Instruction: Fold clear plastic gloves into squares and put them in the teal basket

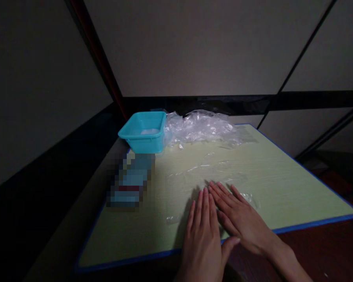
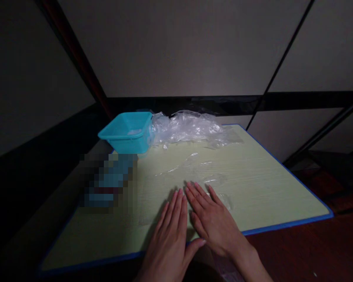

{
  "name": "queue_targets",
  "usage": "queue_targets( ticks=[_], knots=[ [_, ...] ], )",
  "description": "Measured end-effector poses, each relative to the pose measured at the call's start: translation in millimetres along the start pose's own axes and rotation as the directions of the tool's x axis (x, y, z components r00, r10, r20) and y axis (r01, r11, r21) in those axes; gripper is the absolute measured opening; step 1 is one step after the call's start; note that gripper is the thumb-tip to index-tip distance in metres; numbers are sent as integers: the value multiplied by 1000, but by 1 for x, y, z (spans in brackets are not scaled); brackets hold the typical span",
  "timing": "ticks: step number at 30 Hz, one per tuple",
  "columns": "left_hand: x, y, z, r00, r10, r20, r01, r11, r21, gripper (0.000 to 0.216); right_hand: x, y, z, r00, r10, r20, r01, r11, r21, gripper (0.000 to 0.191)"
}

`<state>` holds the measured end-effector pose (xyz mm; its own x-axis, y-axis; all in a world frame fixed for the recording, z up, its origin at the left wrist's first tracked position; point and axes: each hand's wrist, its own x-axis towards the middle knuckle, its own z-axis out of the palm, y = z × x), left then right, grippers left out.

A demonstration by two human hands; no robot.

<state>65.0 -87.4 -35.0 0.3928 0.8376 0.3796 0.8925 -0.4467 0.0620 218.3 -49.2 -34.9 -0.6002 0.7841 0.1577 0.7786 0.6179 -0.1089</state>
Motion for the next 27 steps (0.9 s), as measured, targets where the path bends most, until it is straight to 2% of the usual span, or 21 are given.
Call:
queue_targets(
  ticks=[3, 8, 13, 22, 27],
  knots=[
    [9, 3, 4, 998, -31, 61, 34, 998, -52, 84, 1, 2, 2, 1000, -9, 22, 9, 1000, -12, 56],
    [4, -2, 5, 992, -49, 116, 56, 997, -52, 89, 0, 1, 3, 999, 11, 45, -10, 1000, -16, 56],
    [-8, -16, 5, 994, -50, 101, 53, 998, -23, 87, -1, 0, 2, 1000, 4, 21, -5, 1000, 5, 57],
    [-40, -62, 1, 998, -18, 55, 17, 999, 29, 78, -1, 0, 1, 1000, 7, 9, -7, 1000, 8, 59],
    [-46, -71, 0, 999, -5, 50, 1, 998, 66, 82, 0, 0, 0, 999, 18, 36, -19, 999, 26, 58]
  ],
)
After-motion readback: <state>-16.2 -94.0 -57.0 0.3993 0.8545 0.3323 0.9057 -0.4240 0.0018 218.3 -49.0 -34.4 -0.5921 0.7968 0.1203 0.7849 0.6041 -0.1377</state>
